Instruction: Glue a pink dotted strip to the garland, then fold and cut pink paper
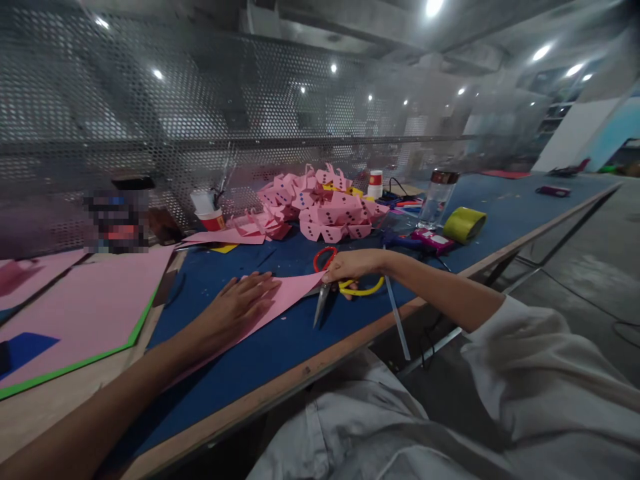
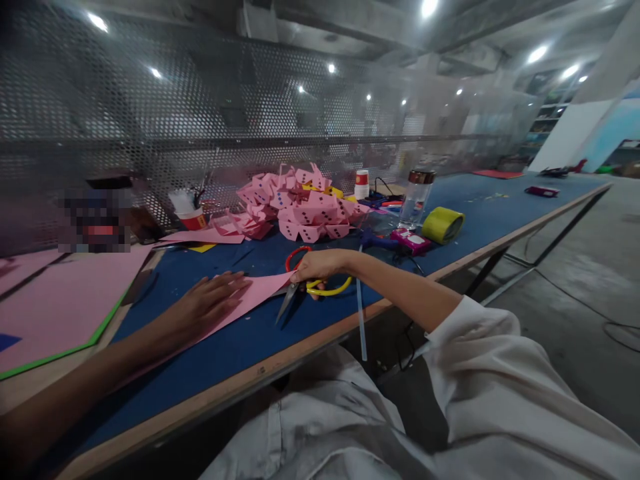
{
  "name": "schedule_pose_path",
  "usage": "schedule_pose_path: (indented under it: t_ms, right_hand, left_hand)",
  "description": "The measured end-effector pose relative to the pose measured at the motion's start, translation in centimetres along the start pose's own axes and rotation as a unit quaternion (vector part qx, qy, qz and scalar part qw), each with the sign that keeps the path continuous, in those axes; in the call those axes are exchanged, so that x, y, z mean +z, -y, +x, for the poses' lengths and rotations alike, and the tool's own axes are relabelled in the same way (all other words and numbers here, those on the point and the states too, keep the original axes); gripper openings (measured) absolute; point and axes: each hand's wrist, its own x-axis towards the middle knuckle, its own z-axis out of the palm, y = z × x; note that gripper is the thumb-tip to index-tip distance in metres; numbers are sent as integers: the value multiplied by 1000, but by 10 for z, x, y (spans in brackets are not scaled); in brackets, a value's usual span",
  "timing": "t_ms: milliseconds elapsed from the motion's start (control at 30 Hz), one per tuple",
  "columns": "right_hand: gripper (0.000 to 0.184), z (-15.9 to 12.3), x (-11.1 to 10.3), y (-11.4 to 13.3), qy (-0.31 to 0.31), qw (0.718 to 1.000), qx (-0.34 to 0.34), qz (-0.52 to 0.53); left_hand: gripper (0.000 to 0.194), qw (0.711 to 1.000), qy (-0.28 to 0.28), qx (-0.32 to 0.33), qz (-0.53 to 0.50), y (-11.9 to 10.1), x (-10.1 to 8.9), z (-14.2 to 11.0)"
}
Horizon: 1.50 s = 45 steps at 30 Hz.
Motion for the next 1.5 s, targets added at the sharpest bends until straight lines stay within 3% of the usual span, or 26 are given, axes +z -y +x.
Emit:
schedule_pose_path:
  t_ms: [167,733,1167,1500]
  right_hand:
    - [46,1,-1,-5,9,1000,-11,-5]
    - [40,7,8,6,33,999,-19,-25]
    - [39,13,15,13,24,999,2,-34]
    - [42,5,8,11,9,999,3,-45]
  left_hand:
    - [57,1000,20,6,-18,6,-8,-7]
    - [52,1000,10,16,18,14,3,-10]
    - [52,999,25,-4,20,11,2,-8]
    - [54,1000,12,2,15,-1,-1,-4]
